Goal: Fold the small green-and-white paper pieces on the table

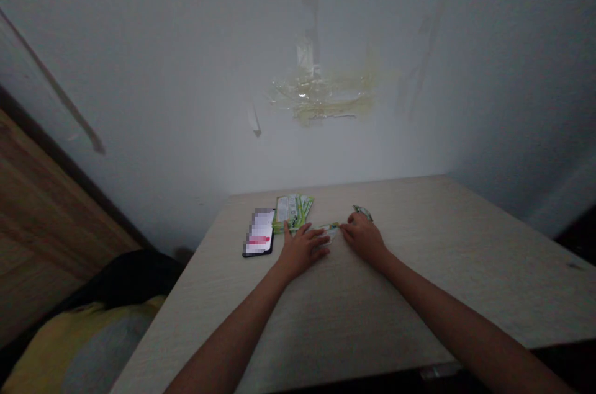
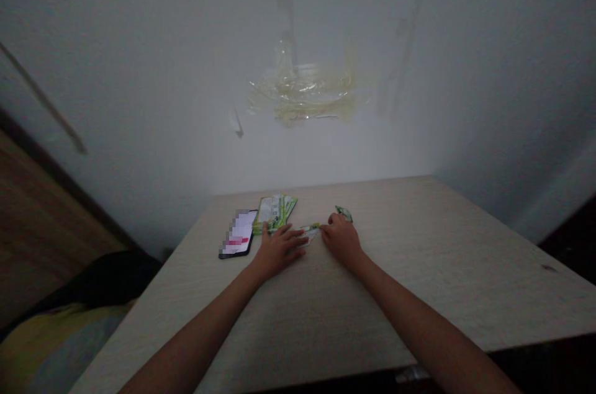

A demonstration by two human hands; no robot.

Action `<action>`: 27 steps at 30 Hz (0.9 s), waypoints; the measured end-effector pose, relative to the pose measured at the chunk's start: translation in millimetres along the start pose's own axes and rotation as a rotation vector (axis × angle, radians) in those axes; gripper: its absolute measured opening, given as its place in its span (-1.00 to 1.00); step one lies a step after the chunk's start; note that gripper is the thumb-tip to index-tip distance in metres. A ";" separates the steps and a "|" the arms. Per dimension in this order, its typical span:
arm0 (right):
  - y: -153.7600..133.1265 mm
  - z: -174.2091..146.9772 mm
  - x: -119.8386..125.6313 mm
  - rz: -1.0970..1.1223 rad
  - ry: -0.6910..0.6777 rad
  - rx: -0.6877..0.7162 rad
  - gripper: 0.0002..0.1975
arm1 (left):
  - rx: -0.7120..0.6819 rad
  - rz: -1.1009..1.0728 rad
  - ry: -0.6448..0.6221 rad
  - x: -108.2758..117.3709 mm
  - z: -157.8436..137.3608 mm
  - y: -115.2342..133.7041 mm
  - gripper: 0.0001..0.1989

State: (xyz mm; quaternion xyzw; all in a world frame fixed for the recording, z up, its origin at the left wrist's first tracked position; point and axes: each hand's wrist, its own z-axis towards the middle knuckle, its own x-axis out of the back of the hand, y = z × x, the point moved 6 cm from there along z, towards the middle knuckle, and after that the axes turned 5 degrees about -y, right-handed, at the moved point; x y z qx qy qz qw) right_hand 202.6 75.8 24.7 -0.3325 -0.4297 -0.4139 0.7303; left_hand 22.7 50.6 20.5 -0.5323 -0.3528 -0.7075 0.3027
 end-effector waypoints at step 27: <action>-21.1 -4.0 0.6 0.123 -0.030 0.290 -0.79 | 0.013 0.037 0.013 0.5 0.2 3.4 -0.63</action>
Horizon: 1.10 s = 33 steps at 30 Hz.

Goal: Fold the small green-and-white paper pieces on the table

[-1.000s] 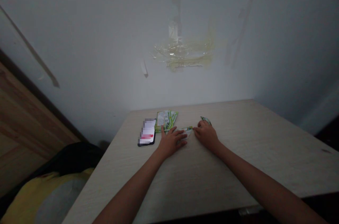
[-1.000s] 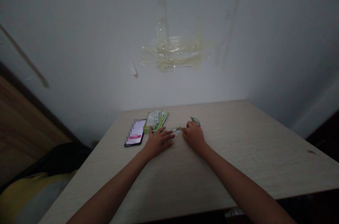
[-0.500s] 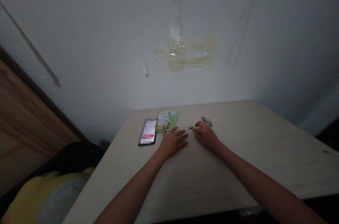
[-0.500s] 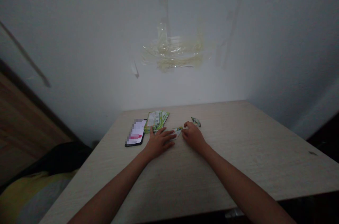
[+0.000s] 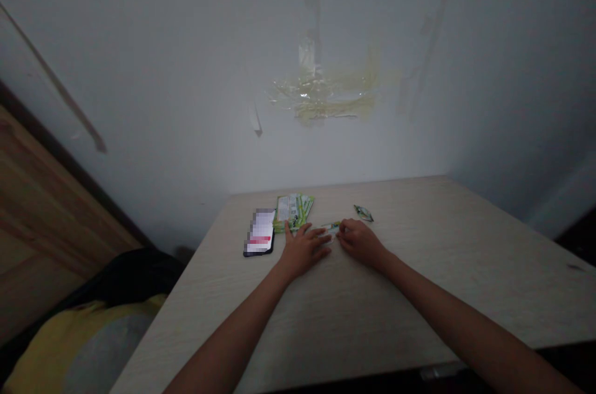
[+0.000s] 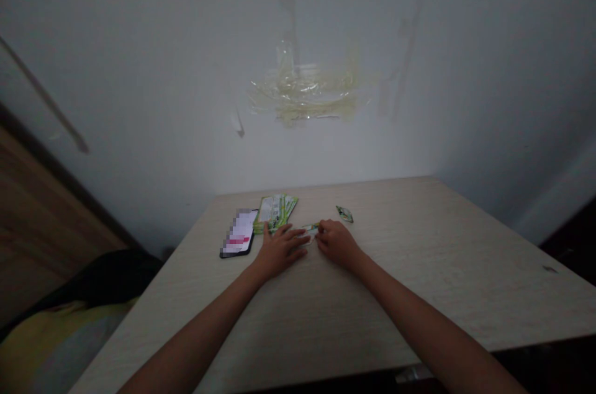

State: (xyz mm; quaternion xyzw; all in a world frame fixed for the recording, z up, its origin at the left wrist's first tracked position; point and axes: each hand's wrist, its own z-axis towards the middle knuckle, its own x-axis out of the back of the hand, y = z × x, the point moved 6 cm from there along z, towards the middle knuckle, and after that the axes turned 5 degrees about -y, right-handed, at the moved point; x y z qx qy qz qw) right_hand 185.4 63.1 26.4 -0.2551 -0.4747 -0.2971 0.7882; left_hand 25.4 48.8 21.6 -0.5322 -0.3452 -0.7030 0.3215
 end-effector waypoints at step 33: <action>-1.7 -3.7 6.6 0.189 0.033 -0.037 -0.86 | 0.007 -0.010 -0.005 -0.2 0.2 -0.3 -0.62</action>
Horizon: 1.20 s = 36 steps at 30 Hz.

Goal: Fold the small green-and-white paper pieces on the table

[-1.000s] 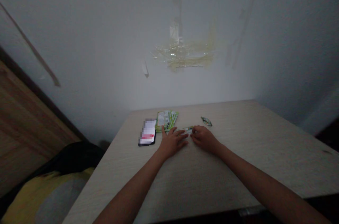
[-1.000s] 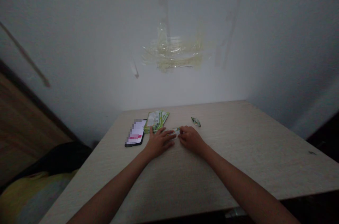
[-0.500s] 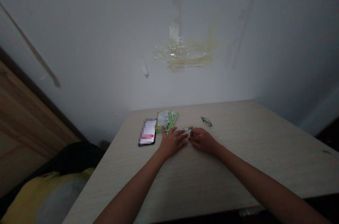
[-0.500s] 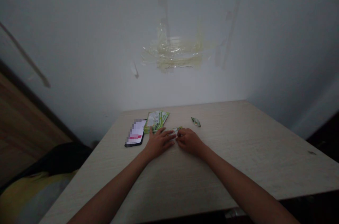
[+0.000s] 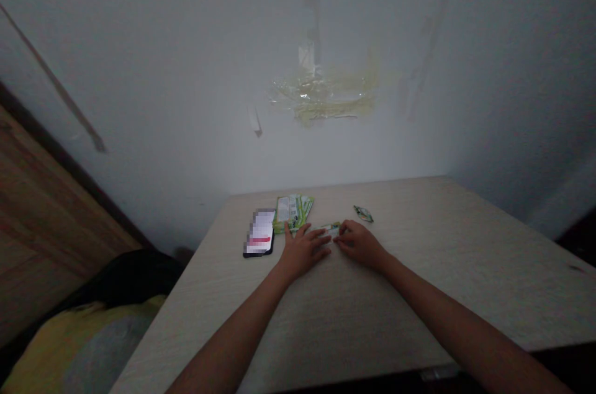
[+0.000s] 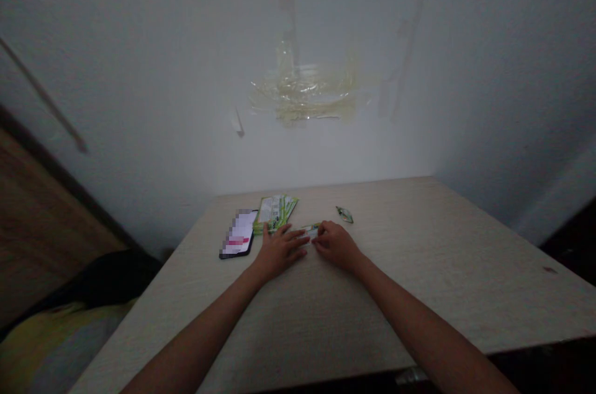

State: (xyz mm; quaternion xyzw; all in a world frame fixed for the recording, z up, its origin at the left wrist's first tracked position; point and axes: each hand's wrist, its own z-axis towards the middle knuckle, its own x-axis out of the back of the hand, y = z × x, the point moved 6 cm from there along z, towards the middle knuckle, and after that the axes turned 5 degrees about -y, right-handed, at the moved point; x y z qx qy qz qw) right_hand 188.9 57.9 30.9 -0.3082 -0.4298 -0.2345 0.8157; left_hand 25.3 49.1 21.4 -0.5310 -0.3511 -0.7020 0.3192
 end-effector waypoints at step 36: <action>8.4 1.9 -5.5 0.027 0.003 0.057 -0.77 | -0.026 -0.048 0.004 -3.3 -0.7 -2.8 -0.65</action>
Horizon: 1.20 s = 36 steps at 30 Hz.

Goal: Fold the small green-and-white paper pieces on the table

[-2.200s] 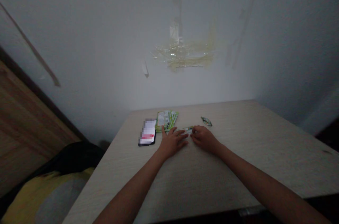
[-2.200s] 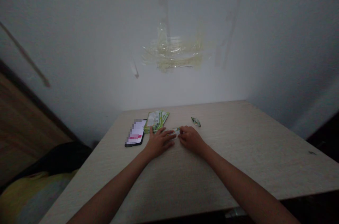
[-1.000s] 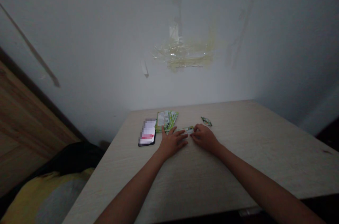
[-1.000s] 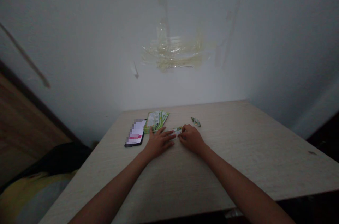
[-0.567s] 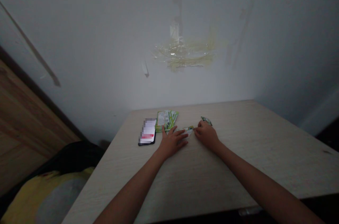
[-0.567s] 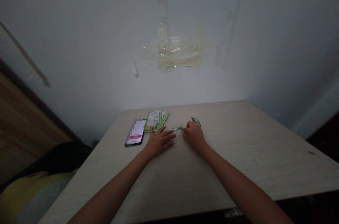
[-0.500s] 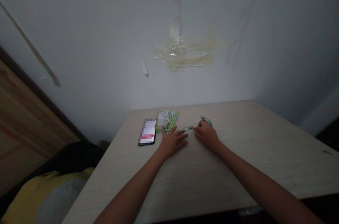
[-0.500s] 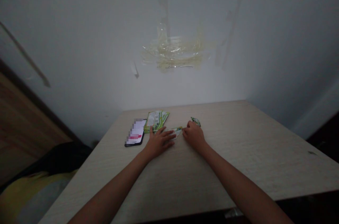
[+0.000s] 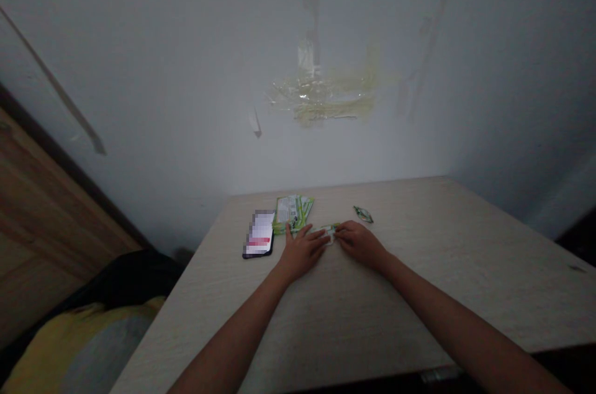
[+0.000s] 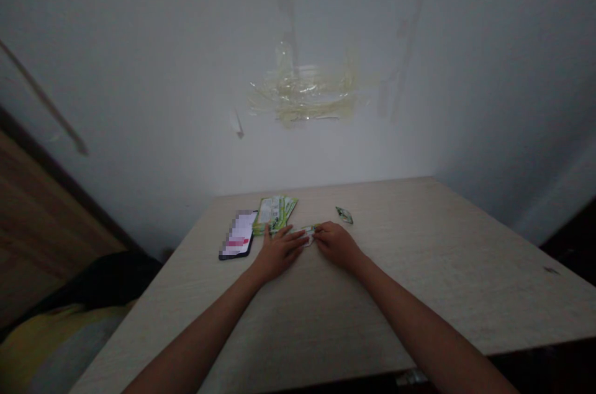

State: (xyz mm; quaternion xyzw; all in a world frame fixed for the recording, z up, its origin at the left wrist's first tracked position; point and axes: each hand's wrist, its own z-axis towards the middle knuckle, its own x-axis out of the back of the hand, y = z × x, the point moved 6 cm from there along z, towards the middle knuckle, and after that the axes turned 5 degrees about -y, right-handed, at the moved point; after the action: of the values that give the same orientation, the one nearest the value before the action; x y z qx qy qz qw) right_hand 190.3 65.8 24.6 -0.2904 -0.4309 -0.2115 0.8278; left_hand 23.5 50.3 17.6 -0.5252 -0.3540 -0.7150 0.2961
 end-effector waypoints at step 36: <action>-9.5 1.5 1.9 0.207 -0.040 -0.011 -0.79 | 0.031 -0.044 0.135 12.5 4.9 -2.4 -0.78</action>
State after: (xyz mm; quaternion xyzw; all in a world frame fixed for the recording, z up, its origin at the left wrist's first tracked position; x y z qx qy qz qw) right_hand 184.8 59.6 29.7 -0.3421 -0.4139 -0.1215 0.8348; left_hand 20.8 55.1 30.1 -0.4634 -0.3556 -0.7495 0.3115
